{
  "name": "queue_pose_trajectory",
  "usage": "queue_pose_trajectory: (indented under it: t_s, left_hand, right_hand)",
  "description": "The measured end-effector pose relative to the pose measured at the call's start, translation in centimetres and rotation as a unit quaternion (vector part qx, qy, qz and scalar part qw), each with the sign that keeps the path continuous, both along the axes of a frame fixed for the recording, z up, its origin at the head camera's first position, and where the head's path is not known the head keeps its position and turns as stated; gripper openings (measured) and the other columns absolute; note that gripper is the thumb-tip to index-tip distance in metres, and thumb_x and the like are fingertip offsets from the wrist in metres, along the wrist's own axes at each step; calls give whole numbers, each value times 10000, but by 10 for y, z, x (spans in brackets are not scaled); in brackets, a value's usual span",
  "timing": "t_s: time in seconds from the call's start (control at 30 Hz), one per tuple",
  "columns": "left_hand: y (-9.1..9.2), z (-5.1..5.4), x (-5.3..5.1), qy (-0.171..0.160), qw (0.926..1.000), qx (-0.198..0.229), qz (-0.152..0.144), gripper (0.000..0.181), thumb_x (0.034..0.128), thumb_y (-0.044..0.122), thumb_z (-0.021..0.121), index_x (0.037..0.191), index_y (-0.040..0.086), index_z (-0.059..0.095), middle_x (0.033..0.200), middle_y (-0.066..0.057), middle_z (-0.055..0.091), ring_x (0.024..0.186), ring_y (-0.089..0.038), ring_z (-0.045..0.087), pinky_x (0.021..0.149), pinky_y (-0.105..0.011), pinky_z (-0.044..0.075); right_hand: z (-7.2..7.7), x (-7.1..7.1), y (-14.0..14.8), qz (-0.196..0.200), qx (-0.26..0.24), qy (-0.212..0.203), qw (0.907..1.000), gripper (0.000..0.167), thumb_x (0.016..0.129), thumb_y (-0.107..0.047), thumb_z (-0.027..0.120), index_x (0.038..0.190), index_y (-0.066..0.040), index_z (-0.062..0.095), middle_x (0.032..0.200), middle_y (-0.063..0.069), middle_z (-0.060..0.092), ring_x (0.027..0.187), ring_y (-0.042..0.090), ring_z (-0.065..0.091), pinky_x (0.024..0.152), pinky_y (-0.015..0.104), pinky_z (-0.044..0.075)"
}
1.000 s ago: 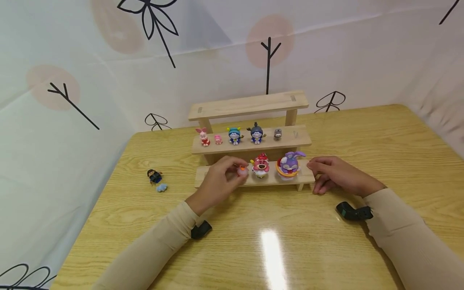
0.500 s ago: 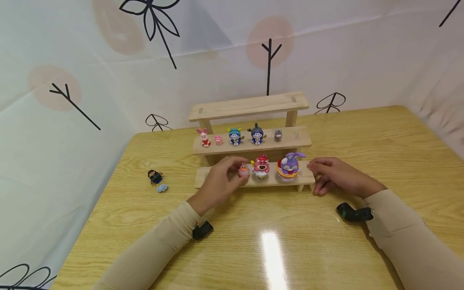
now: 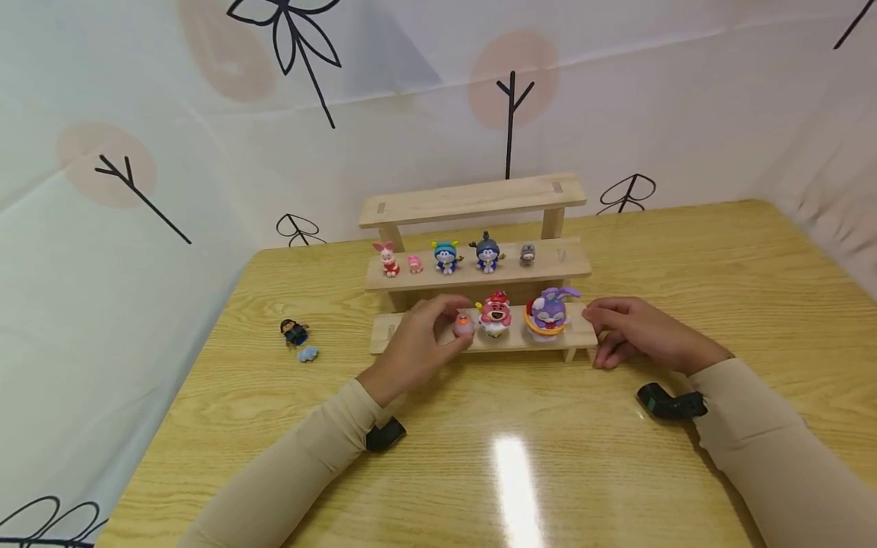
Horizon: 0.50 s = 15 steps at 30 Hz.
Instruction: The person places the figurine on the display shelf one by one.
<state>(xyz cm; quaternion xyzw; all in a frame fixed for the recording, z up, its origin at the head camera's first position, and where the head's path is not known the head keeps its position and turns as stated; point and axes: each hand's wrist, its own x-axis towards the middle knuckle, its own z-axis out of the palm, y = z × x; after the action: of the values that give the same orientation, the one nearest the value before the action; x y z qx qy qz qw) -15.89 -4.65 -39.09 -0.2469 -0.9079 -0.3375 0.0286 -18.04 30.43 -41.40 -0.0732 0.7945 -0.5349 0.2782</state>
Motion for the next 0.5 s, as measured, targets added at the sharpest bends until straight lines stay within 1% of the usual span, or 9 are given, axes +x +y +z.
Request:
queue_pose_trajectory:
  t_s: [0.1, 0.2, 0.3, 0.5]
  left_hand:
    - [0, 1, 0, -33, 10000, -19, 12, 464, 919, 261, 743, 1349, 200, 579, 1183, 29, 667, 1113, -152, 561, 1075, -420, 413]
    - [-2, 1, 1, 4, 10000, -39, -8, 484, 921, 274, 742, 1366, 197, 567, 1263, 30, 646, 1180, -149, 554, 1096, -404, 412]
    - [-7, 1, 2, 103, 9999, -1, -29, 501, 921, 287, 743, 1377, 194, 558, 1289, 22, 635, 1219, -145, 548, 1100, -375, 419]
    - [-21, 7, 5, 448, 9984, 311, -134, 481, 913, 288, 756, 1347, 173, 585, 1250, -16, 652, 1177, -160, 566, 1015, -351, 486]
  right_hand:
    - [0, 0, 0, 19, -25, 7, 10000, 418, 1099, -380, 373, 1248, 7, 419, 808, 167, 715, 762, 278, 736, 708, 416, 618]
    - [0, 0, 0, 3, -35, -24, 10000, 426, 1099, -382, 372, 1256, 11, 414, 809, 168, 716, 762, 278, 737, 709, 415, 619]
    - [0, -1, 0, -9, -11, -37, 10000, 437, 1100, -382, 366, 1272, 18, 400, 806, 161, 715, 762, 275, 737, 707, 408, 620]
    - [2, -1, 0, 26, 10, -21, 10000, 417, 1102, -378, 360, 1266, 2, 408, 808, 155, 698, 774, 279, 735, 699, 405, 619]
